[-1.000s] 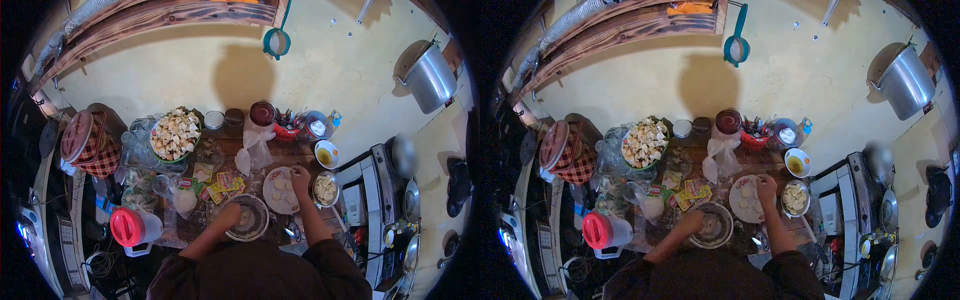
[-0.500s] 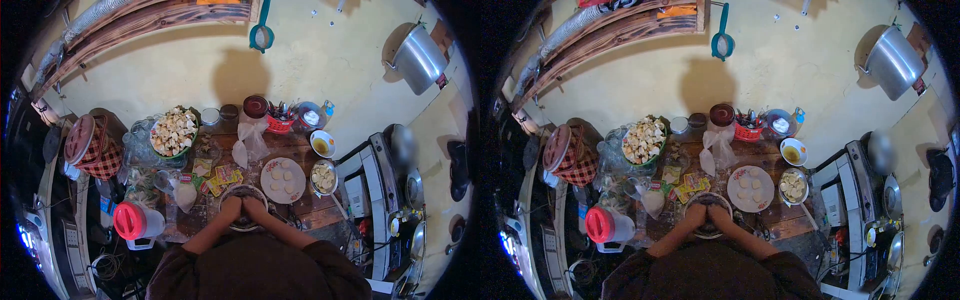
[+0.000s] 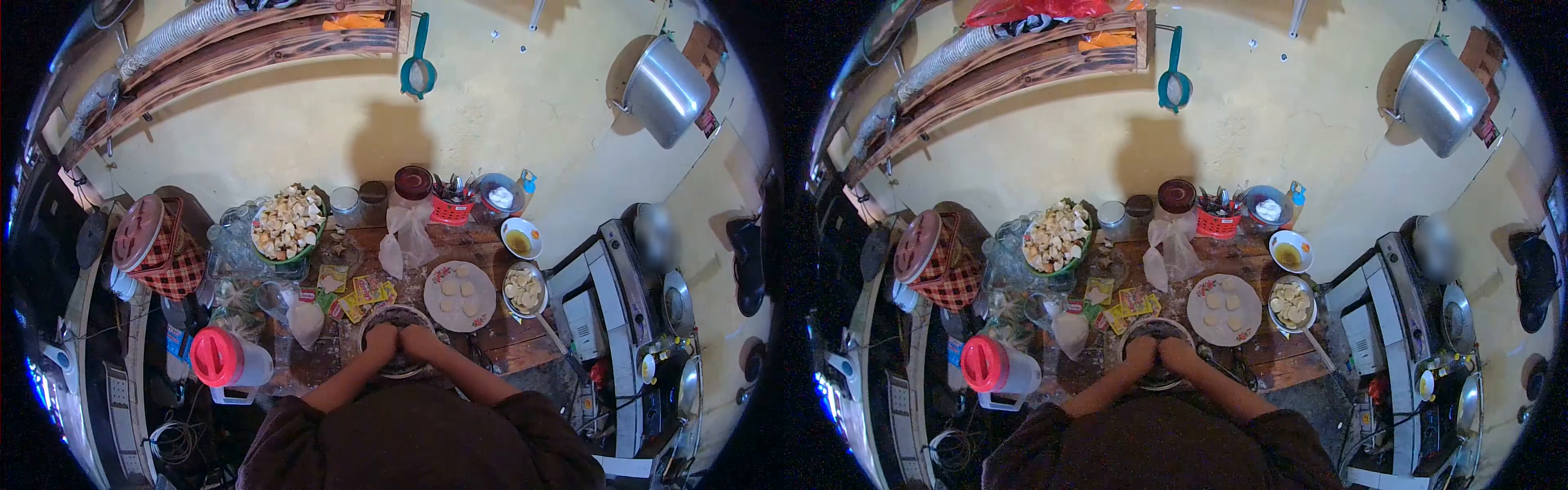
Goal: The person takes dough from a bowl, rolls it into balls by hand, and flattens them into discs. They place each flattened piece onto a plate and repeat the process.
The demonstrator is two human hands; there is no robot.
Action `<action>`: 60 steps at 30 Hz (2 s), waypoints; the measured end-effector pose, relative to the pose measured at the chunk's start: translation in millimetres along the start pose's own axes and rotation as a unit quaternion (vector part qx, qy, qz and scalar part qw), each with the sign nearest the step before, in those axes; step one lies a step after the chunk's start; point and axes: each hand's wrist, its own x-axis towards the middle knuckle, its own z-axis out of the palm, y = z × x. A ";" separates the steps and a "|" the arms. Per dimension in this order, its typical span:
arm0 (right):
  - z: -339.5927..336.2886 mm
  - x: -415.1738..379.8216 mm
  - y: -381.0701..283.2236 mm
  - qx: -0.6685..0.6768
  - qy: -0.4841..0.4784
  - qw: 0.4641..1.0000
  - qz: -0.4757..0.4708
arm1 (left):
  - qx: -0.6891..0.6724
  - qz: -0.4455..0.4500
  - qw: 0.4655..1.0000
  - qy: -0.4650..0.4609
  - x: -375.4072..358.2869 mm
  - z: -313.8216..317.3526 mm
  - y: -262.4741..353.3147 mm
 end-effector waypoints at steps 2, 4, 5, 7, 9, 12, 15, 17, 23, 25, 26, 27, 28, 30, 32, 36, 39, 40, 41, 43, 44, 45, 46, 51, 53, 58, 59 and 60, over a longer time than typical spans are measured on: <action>-13.8 -3.5 4.6 -0.014 -0.051 0.996 -0.076 | -0.019 0.021 0.999 -0.030 -5.8 -15.1 3.7; -17.9 -6.4 12.1 0.019 -0.035 0.997 -0.063 | -0.010 0.022 1.000 0.007 -6.0 -10.8 4.6; -20.2 -8.6 14.8 0.053 -0.022 0.997 -0.051 | -0.002 0.022 0.999 0.043 -5.4 -6.6 4.2; -34.9 -20.7 15.8 0.091 -0.023 0.994 -0.048 | -0.016 0.017 0.999 0.028 0.6 -0.4 3.7; -39.5 -27.4 21.1 0.128 -0.022 0.991 -0.044 | -0.030 0.014 0.999 0.013 4.4 6.0 3.1; -37.6 -31.8 28.9 0.137 0.005 0.988 -0.066 | -0.018 0.045 0.998 0.027 1.6 2.1 5.4; -57.5 -44.6 22.8 0.192 -0.008 0.981 -0.012 | -0.024 0.019 1.000 0.004 -2.8 -8.0 10.4; -57.1 -46.8 29.5 0.247 0.022 0.969 -0.017 | -0.034 0.012 0.999 0.001 2.3 -0.4 7.2; -90.5 -60.5 22.0 0.287 0.140 0.947 -0.043 | -0.072 0.046 0.996 0.015 -1.5 -5.2 0.1; -72.7 -49.9 28.3 0.247 0.177 0.950 -0.071 | -0.081 0.048 0.996 0.001 2.2 -3.9 -1.2; -61.9 -43.5 30.8 0.205 0.214 0.950 -0.098 | -0.090 0.050 0.995 -0.011 4.2 -2.1 -2.3; -49.6 -36.6 30.8 0.204 0.214 0.950 -0.098 | -0.090 0.050 0.995 -0.011 5.8 1.2 -4.1; -37.6 -29.1 26.9 0.162 0.257 0.948 -0.089 | -0.080 0.060 0.995 0.005 9.6 11.1 -8.7; -11.0 -11.6 27.2 0.119 0.299 0.943 -0.082 | -0.070 0.068 0.995 0.022 6.6 7.8 -7.7; 11.1 4.7 29.6 0.087 0.194 0.977 -0.019 | -0.097 0.050 0.993 0.038 -8.7 -20.6 3.9; 22.3 8.2 22.3 0.123 0.177 0.976 0.025 | -0.105 0.041 0.989 0.093 3.9 7.9 -7.1; -0.1 -6.6 19.7 0.149 0.230 0.962 0.011 | -0.099 0.048 0.989 0.097 4.6 7.0 -3.8; -11.4 -12.1 21.7 0.166 0.208 0.964 0.012 | -0.079 0.022 0.994 0.072 3.7 1.6 -0.1; -24.7 -18.9 22.6 0.183 0.187 0.965 0.013 | -0.058 -0.003 0.997 0.047 3.4 -1.4 2.3; -72.0 -43.0 10.4 0.199 0.199 0.959 0.018 | -0.063 0.011 0.997 0.049 7.1 8.1 -2.9; -85.3 -51.3 9.2 0.215 0.210 0.953 0.022 | -0.068 0.023 0.996 0.051 10.7 12.8 -6.7; -84.9 -52.9 16.7 0.214 0.211 0.953 0.024 | -0.068 0.026 0.996 0.051 15.3 16.4 -12.7; -90.7 -55.4 18.6 0.387 0.203 0.899 -0.009 | -0.089 0.082 0.993 0.009 18.4 16.4 -18.7; -103.6 -73.2 15.1 0.674 0.128 0.728 -0.015 | -0.282 0.184 0.934 0.117 31.8 -9.8 -13.8; -94.5 -68.6 -0.4 0.614 0.204 0.761 -0.051 | -0.679 0.060 0.732 0.000 3.3 -81.7 19.4; -84.4 -63.1 -50.4 0.228 0.461 0.854 -0.075 | -0.933 0.095 0.343 -0.047 -47.9 -137.2 58.2; -80.4 -61.9 -54.1 0.227 0.462 0.854 -0.077 | -0.936 0.100 0.337 -0.010 -49.5 -136.3 61.0; -77.2 -62.2 -58.1 0.210 0.477 0.849 -0.093 | -0.936 0.102 0.337 -0.009 -50.5 -136.6 62.7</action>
